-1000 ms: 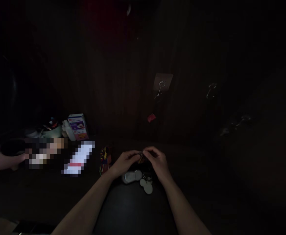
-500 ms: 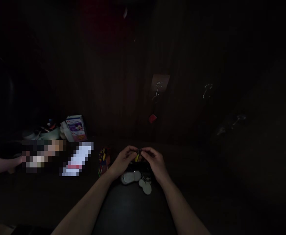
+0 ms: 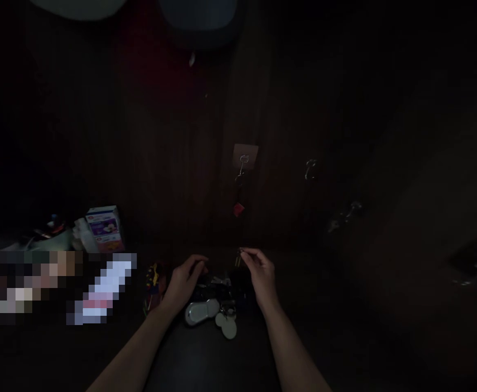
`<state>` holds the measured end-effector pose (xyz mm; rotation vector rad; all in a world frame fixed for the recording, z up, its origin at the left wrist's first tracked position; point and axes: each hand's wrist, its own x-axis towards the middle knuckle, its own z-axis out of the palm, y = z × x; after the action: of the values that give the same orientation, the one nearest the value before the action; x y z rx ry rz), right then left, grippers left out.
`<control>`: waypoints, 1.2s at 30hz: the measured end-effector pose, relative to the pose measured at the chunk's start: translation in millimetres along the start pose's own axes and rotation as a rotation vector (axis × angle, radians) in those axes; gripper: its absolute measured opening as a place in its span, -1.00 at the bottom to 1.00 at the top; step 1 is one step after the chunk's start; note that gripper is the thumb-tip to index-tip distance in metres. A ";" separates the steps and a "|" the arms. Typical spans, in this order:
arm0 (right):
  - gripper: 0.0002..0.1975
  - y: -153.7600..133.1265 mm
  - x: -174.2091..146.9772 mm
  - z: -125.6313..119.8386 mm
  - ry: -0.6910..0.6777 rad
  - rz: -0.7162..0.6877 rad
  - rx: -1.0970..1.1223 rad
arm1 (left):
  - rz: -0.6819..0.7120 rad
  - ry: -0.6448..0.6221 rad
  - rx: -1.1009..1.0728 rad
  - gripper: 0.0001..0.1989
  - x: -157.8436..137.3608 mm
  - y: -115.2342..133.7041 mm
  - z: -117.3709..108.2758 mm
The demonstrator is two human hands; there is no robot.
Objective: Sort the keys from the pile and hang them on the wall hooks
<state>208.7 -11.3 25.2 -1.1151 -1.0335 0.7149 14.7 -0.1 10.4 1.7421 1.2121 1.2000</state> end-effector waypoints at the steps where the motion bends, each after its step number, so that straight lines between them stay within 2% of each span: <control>1: -0.77 -1.8 3.0 -4.6 0.036 0.006 0.008 | 0.002 0.018 0.029 -0.71 0.0 -0.2 -0.9; 6: -0.72 -15.6 29.2 -41.1 0.281 0.002 0.051 | -0.007 0.073 0.077 -0.71 2.2 1.2 -3.6; 13: -0.73 -37.7 85.4 -113.6 0.691 -0.162 0.026 | -0.003 0.009 0.070 -0.72 4.7 -0.9 0.2; 17: -0.74 -52.6 111.4 -137.7 0.797 -0.206 0.011 | -0.008 -0.027 0.088 -0.71 4.9 0.9 1.5; 26: -0.86 -57.3 140.5 -147.5 0.928 -0.193 0.004 | -0.034 -0.070 0.097 -0.71 5.3 4.2 2.6; 36: -0.87 -54.0 137.1 -145.8 0.961 -0.116 0.000 | -0.033 -0.096 0.107 -0.71 6.4 2.0 1.7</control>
<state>393.9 38.1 104.0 -1.1891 -0.2654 0.0315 17.8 5.2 13.6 1.8288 1.2634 1.0371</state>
